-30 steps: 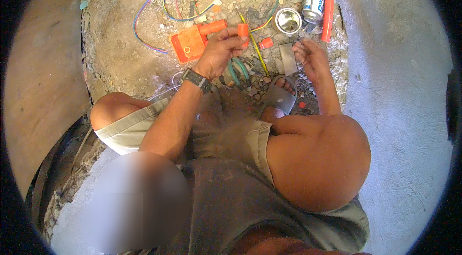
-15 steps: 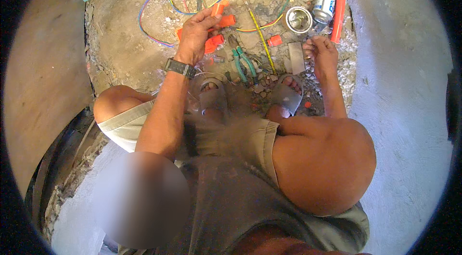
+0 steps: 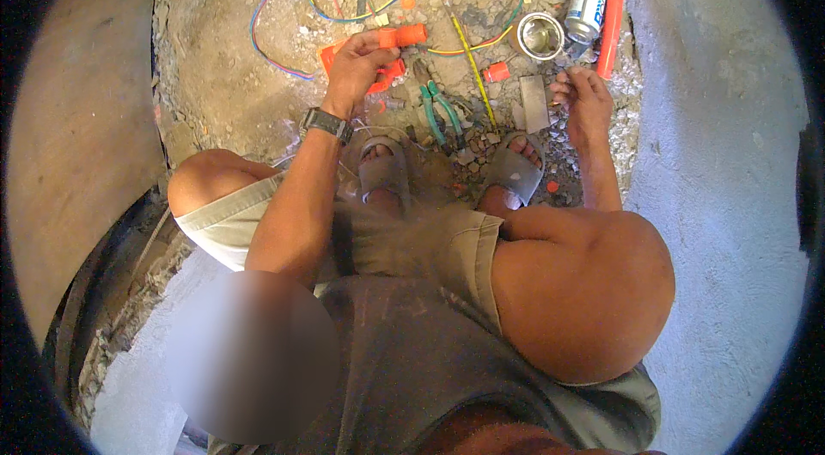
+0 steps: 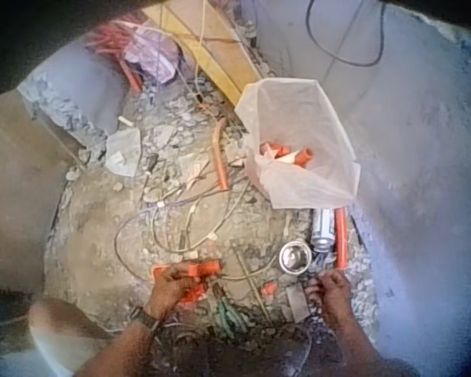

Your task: The person sits on the floor and assembles an orange electrical junction box with conduit pipes and wires. They connect the pipes to the box, insert wires, and secure the components using their hands.

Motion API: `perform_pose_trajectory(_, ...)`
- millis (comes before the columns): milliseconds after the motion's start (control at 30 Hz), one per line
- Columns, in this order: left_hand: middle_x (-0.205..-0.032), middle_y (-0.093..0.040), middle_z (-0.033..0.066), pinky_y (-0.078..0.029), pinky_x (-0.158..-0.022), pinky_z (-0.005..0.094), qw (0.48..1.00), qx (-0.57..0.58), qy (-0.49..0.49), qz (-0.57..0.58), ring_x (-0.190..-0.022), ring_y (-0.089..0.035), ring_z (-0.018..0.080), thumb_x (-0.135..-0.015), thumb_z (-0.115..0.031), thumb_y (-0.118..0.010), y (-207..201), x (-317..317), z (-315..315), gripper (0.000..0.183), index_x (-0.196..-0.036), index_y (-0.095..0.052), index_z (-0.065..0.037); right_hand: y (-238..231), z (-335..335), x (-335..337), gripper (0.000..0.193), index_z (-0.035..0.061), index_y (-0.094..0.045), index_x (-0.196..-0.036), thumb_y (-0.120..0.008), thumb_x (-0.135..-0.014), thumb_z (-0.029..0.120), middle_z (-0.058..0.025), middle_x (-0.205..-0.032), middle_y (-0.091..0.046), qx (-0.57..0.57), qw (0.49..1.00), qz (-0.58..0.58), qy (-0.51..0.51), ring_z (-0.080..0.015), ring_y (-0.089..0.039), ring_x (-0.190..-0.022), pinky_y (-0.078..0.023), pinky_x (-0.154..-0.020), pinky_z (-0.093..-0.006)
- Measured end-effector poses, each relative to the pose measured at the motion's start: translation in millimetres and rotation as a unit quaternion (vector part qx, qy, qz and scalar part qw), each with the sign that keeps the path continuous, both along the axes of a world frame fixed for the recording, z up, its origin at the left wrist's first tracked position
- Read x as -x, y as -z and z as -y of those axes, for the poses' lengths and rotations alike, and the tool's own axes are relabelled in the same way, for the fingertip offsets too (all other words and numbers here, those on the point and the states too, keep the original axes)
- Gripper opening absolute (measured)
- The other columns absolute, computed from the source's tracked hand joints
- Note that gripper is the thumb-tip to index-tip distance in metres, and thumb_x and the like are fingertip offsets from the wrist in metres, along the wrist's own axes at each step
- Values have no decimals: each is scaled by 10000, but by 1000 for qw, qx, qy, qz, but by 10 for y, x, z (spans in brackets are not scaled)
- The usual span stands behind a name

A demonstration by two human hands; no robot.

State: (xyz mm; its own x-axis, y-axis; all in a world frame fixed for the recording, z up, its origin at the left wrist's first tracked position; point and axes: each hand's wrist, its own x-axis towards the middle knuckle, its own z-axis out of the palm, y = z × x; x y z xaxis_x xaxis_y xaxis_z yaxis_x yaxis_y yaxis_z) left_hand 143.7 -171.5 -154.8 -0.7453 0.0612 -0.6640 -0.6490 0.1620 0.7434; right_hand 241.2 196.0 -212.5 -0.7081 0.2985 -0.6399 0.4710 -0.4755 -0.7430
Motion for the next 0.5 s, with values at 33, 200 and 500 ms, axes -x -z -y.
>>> perform_pose_trajectory(33, -1027, -713, 46, -575, -813, 323, 1000, -13, -12, 2, -919, -682, 164, -934, -104, -723, -46, -6, -46, 299, -1210, -634, -32, -15, 4, 19, 114, 42, -636, -1040, -632, -1025, 154, -96, -908, -707, -4, 1000, 4, -3, -200, -713, -750, -559, -626, -299)
perform_pose_trajectory(200, -1050, -700, 54, -589, -785, 312, 998, -52, -35, -8, -898, -682, 165, -962, -100, -689, -127, 51, -152, 273, -1218, -620, -36, -15, 11, 40, 100, 28, -628, -1003, -632, -1017, 127, -125, -891, -697, -12, 1000, 2, 21, -204, -693, -716, -527, -561, -299)
perform_pose_trajectory(500, -979, -717, 53, -522, -685, 252, 985, -142, -96, 21, -798, -650, 110, -880, -43, -778, -209, 73, -364, 440, -1273, -580, -21, -146, 38, 29, 93, 38, -636, -979, -619, -1021, 120, -109, -858, -701, -37, 998, -38, 36, -181, -682, -676, -526, -555, -297)
